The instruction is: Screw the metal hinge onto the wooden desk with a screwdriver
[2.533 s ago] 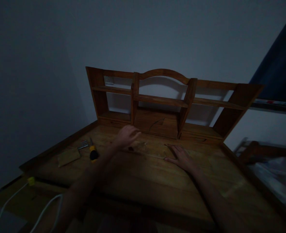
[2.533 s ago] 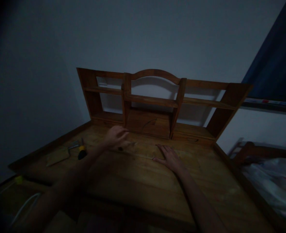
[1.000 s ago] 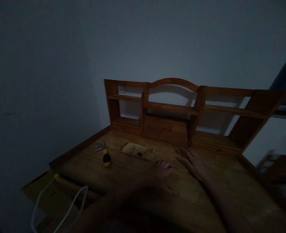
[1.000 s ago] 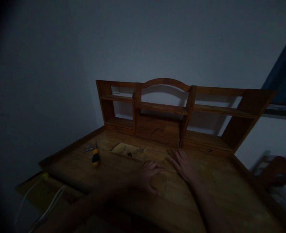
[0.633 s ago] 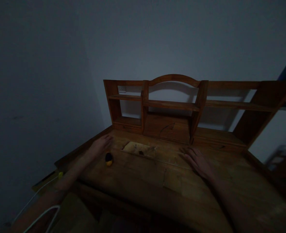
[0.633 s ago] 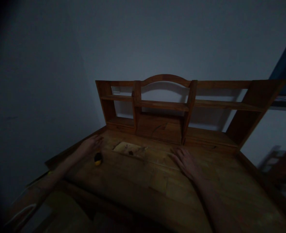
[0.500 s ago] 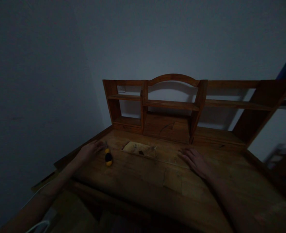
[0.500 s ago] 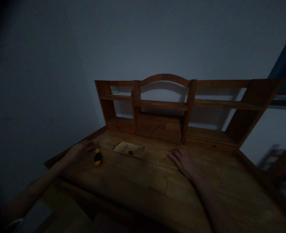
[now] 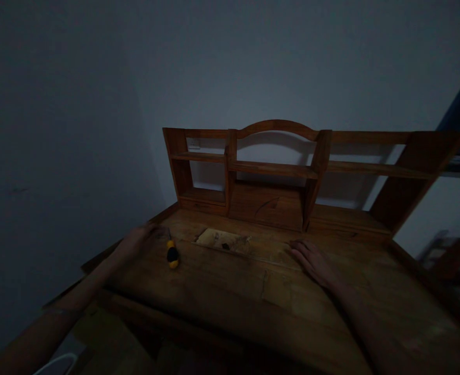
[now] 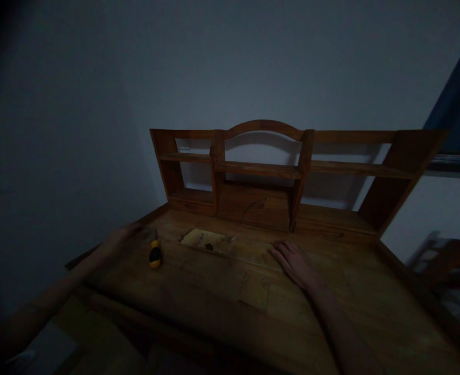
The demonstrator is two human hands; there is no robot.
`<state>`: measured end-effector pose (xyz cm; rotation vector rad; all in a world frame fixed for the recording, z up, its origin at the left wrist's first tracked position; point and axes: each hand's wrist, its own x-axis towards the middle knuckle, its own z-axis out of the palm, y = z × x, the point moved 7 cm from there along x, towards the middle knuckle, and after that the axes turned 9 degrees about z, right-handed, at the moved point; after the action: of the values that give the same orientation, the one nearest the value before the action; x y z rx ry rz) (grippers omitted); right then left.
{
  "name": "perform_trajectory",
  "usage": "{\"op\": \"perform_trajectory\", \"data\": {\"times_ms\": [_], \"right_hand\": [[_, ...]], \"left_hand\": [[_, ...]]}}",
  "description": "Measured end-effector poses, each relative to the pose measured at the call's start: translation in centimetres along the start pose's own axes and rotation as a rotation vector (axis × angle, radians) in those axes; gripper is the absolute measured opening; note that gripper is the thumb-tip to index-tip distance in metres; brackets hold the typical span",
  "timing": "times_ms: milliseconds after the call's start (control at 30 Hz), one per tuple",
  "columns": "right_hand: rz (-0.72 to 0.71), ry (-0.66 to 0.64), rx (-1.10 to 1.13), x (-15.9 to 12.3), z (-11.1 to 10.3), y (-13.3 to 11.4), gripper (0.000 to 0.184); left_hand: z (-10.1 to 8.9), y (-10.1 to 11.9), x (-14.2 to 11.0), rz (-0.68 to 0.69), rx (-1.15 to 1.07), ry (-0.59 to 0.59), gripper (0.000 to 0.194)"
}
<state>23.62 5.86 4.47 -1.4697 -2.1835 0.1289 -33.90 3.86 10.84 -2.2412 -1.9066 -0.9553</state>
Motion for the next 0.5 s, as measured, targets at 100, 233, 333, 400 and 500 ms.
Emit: {"op": "perform_trajectory", "data": {"times_ms": [100,233,333,400,500], "right_hand": [[0.004,0.013,0.008,0.1,-0.2,-0.4,0.044],[0.002,0.039,0.025,0.1,-0.5,-1.6,0.044],[0.010,0.064,0.038,-0.2,-0.6,-2.7,0.044],[0.022,0.085,0.060,-0.4,-0.7,-3.1,0.047],[0.026,0.152,0.083,-0.6,-0.9,-3.3,0.061]], "left_hand": [[0.9,2.9,2.7,0.014,-0.176,0.110,0.044],[7.6,12.4,6.0,0.020,-0.734,0.133,0.055],[15.3,21.0,7.4,0.043,-1.139,-0.003,0.058],[20.1,25.9,7.6,0.041,-1.350,-0.147,0.056],[25.0,30.5,7.1,0.017,-1.569,-0.311,0.056]]}}
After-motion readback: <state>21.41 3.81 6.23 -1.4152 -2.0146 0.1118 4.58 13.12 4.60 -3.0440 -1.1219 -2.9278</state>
